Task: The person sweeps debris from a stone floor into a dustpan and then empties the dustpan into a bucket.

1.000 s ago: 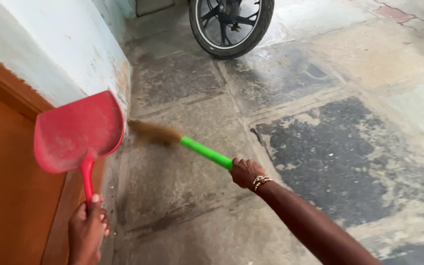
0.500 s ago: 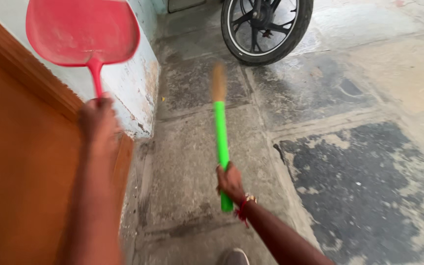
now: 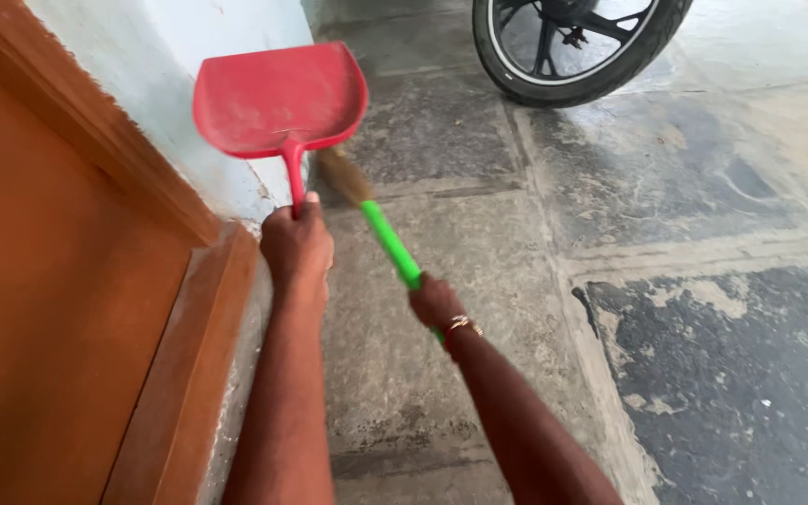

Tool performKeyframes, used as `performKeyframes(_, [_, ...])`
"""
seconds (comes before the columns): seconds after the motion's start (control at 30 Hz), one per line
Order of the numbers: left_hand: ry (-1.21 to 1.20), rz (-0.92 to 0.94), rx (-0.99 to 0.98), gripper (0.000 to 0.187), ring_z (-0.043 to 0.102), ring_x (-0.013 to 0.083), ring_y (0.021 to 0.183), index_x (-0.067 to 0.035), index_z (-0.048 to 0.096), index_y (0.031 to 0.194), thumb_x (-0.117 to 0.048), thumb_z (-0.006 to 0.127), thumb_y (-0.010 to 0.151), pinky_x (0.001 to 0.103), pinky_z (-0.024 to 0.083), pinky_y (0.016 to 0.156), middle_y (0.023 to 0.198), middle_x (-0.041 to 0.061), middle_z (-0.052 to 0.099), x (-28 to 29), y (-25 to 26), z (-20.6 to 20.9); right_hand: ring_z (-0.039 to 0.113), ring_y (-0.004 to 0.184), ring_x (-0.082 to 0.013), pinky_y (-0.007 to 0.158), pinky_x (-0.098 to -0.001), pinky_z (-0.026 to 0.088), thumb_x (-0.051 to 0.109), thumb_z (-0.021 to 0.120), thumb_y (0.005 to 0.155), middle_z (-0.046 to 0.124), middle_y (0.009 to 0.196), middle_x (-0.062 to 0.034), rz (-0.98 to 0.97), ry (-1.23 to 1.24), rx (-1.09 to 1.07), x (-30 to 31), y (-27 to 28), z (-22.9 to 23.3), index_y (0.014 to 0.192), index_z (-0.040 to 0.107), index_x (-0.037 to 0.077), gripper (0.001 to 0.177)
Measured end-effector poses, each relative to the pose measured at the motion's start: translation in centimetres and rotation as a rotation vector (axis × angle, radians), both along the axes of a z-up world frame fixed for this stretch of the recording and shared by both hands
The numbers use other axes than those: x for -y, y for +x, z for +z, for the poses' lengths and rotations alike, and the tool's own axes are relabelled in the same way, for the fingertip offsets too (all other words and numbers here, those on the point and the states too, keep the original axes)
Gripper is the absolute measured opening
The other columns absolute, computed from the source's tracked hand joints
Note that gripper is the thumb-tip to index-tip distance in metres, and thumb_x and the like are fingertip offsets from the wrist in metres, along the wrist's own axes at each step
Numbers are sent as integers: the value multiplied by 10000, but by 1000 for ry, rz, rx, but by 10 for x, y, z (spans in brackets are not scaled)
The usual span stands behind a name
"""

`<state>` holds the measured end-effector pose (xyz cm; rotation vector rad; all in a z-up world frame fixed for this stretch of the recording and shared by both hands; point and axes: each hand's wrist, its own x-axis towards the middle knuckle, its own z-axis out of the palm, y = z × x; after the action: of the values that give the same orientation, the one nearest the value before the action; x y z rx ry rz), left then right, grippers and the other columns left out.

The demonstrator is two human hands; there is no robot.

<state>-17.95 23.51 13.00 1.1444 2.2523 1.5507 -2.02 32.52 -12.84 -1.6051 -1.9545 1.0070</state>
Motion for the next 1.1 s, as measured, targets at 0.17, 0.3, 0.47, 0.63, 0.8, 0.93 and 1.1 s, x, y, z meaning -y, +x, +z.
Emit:
performKeyframes(0.17, [78, -129, -392, 498, 638, 351, 626, 33, 696, 809, -409, 637, 1030, 486, 475, 594, 691, 189, 647, 17, -40, -3, 713, 566, -312, 475, -454, 578, 263, 606, 961, 706, 786, -198, -326, -244, -306, -11, 93, 6, 1050, 633, -40, 317])
performKeyframes(0.3, [-55, -183, 75, 444, 548, 225, 499, 6, 635, 772, -371, 614, 1006, 403, 431, 435, 616, 85, 558, 37, -20, 17, 718, 555, -311, 476, -451, 580, 282, 581, 983, 702, 764, -193, -636, -150, -268, -5, 196, -14, 1021, 626, -45, 332])
performKeyframes(0.47, [-107, -249, 117, 432, 561, 192, 451, -9, 609, 746, -346, 588, 1015, 377, 459, 434, 577, 68, 563, 18, 45, 1, 751, 603, -336, 519, -450, 625, 294, 582, 967, 734, 828, -232, -781, 17, -360, 40, 274, 1, 1170, 566, -43, 394])
performKeyframes(0.63, [-172, -461, 396, 391, 436, 138, 460, -60, 527, 767, -339, 578, 1036, 350, 378, 408, 603, 2, 453, -30, 125, -50, 716, 827, -461, 717, -555, 589, 325, 520, 1022, 718, 922, -289, -536, 111, 267, 88, 335, 53, 1469, 394, 16, 557])
performKeyframes(0.8, [-209, -596, 349, 354, 435, 108, 480, -91, 500, 807, -334, 549, 1061, 314, 399, 424, 635, -12, 447, -67, 151, -41, 695, 980, -448, 806, -585, 577, 333, 528, 981, 712, 1050, -217, -385, -59, 523, 122, 398, 77, 1415, 456, 146, 478])
performKeyframes(0.93, [-266, -632, 411, 274, 425, 102, 524, -88, 553, 880, -300, 557, 1055, 310, 370, 445, 696, -16, 469, -67, 172, -30, 707, 950, -444, 817, -569, 563, 374, 535, 1012, 725, 1027, -240, -689, -145, 327, 134, 452, 27, 1341, 491, 102, 430])
performKeyframes(1.1, [-322, -695, 389, 301, 416, 115, 539, -57, 547, 919, -314, 578, 1073, 324, 367, 455, 710, 0, 451, -76, 172, -48, 768, 654, -342, 677, -482, 633, 359, 530, 1029, 750, 847, -229, -996, -199, -2, 152, 565, -1, 1106, 609, -28, 402])
